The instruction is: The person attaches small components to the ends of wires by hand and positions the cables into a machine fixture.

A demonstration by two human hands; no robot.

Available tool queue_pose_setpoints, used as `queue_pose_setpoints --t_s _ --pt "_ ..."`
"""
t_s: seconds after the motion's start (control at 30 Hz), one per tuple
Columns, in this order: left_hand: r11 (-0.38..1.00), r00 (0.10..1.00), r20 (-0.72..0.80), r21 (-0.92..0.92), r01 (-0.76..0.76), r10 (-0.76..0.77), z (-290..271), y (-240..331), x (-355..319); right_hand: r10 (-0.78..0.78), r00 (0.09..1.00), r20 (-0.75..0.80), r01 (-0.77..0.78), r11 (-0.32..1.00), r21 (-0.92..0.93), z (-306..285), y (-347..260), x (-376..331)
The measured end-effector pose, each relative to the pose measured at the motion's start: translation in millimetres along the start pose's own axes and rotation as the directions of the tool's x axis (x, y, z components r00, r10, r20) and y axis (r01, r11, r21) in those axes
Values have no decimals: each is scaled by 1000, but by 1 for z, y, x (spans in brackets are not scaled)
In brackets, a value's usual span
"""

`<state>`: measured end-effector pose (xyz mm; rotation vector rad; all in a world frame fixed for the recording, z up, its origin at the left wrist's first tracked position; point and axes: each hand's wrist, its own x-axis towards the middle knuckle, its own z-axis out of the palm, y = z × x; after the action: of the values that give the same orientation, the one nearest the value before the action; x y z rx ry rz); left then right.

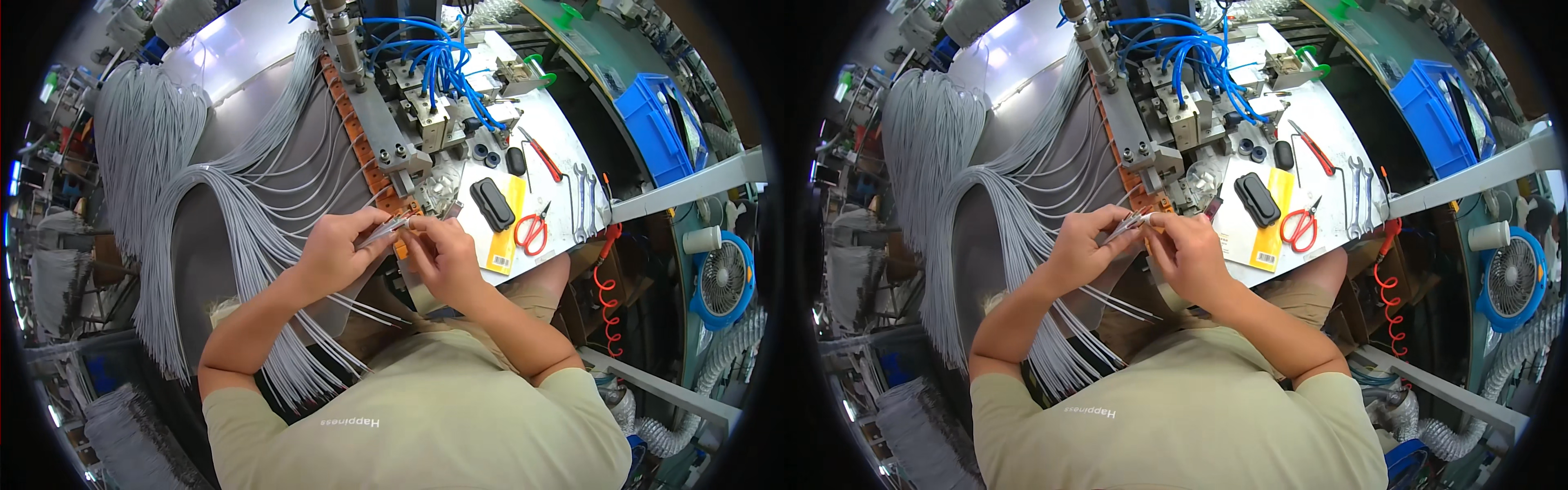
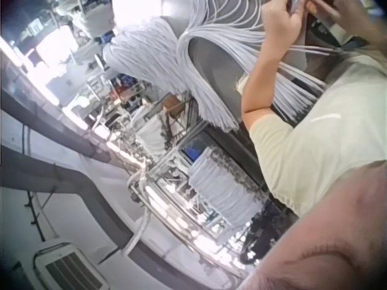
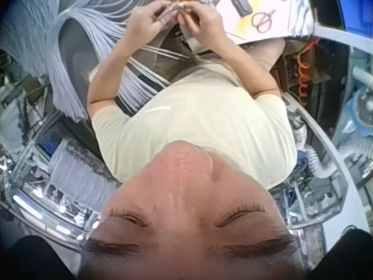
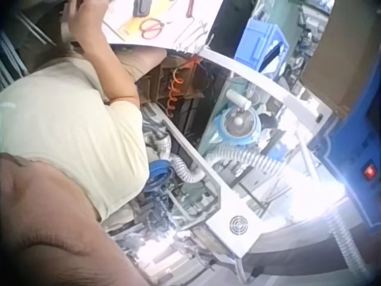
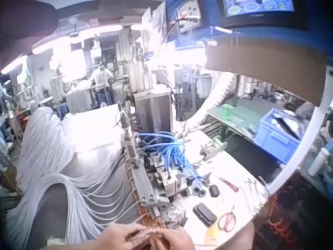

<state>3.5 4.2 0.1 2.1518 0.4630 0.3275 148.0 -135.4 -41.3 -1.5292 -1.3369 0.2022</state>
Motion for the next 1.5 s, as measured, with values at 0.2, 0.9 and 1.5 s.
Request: queue_pose_setpoints --t_s 0.2,0.9,1.5 --pt "998 998 -29 -44 55 -56 0 -2 -3 59 998 -9 -58 997 43 2 -6 0" --pt "995 999 46 -96 -12 16 -1 -2 -2 146 969 202 -180 970 164 -7 -1 8" --pt "998 983 184 67 4 -17 -13 18 -7 519 852 70 -498 762 414 3 56 6"
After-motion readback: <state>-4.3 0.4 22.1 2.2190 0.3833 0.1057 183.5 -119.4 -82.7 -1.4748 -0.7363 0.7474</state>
